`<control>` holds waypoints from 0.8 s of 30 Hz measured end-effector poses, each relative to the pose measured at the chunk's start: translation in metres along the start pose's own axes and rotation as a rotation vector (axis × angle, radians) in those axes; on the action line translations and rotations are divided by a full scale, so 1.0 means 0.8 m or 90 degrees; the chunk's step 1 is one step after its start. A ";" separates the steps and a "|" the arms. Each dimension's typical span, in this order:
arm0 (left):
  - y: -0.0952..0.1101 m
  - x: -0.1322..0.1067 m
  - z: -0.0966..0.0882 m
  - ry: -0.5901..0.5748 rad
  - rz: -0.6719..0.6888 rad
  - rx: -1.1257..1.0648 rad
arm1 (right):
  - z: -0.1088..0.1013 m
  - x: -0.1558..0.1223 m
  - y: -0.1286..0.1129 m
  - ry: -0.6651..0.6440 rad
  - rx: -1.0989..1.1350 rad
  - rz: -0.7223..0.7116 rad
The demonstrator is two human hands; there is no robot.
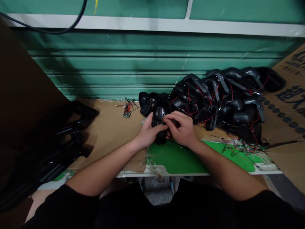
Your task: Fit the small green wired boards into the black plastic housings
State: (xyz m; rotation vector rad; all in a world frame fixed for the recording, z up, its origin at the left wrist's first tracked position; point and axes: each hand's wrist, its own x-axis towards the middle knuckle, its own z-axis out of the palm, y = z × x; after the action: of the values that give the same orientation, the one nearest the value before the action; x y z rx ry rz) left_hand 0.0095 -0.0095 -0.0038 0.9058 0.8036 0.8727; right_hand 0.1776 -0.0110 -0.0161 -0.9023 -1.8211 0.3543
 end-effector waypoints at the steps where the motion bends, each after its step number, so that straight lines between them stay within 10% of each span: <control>1: 0.000 0.000 -0.001 -0.003 -0.006 -0.011 | -0.001 0.001 0.000 0.000 -0.004 -0.013; 24: -0.009 0.008 -0.007 0.083 0.071 0.096 | -0.022 0.015 0.008 -0.065 -0.044 -0.017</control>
State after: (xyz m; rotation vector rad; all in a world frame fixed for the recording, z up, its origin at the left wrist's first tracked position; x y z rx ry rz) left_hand 0.0089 -0.0047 -0.0134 1.0411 0.9484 0.9860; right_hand 0.1937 -0.0012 -0.0045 -0.9208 -1.9475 0.3267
